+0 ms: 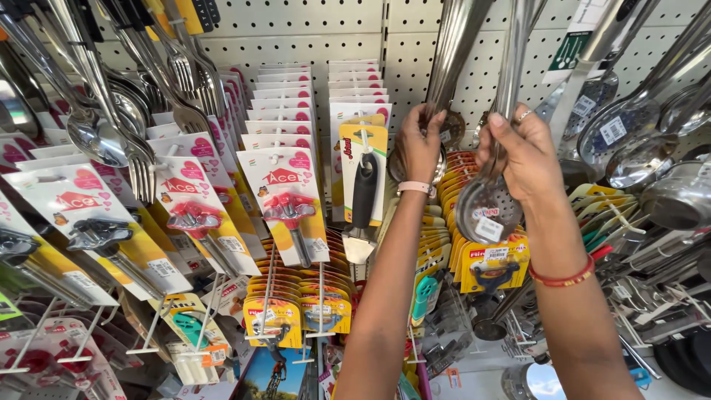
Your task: Selecting and inspecting various kitchen utensils and tools in a store.
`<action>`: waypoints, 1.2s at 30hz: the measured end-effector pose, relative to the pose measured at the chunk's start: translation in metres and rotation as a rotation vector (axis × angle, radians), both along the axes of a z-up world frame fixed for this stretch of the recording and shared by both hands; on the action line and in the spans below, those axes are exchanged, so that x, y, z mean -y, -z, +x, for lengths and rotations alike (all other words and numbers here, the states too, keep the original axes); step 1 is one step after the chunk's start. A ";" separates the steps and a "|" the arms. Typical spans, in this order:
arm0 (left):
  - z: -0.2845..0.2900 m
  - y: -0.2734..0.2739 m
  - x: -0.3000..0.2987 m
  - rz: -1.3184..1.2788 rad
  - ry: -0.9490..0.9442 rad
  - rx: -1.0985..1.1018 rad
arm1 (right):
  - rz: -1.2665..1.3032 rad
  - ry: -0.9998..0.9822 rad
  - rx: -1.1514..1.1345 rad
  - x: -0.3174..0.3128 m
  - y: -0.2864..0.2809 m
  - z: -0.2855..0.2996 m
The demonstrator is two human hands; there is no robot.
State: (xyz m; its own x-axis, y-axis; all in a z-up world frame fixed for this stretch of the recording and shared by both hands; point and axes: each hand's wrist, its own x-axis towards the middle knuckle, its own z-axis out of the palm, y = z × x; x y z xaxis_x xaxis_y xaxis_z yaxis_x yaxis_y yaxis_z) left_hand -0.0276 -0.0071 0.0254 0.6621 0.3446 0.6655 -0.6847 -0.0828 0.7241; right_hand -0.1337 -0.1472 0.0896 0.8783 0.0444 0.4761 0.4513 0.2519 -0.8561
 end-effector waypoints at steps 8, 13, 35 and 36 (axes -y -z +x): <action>-0.011 0.000 0.007 0.175 -0.046 0.027 | -0.111 0.077 0.048 -0.014 0.000 -0.004; -0.004 0.025 0.016 -0.006 0.211 0.083 | -0.252 0.292 0.264 -0.008 0.036 0.050; -0.017 0.010 -0.013 0.402 0.410 0.268 | -0.365 0.229 0.449 -0.001 0.088 0.092; -0.013 0.009 -0.011 0.373 0.401 0.195 | -0.270 0.216 0.329 -0.004 0.078 0.089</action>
State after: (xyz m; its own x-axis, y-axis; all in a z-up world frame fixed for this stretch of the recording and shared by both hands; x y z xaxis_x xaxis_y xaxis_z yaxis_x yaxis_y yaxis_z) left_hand -0.0405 0.0042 0.0163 0.5453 -0.1894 0.8165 -0.8331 -0.0147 0.5530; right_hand -0.0450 -0.1434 0.0120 0.6854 0.0377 0.7272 0.7271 -0.0897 -0.6806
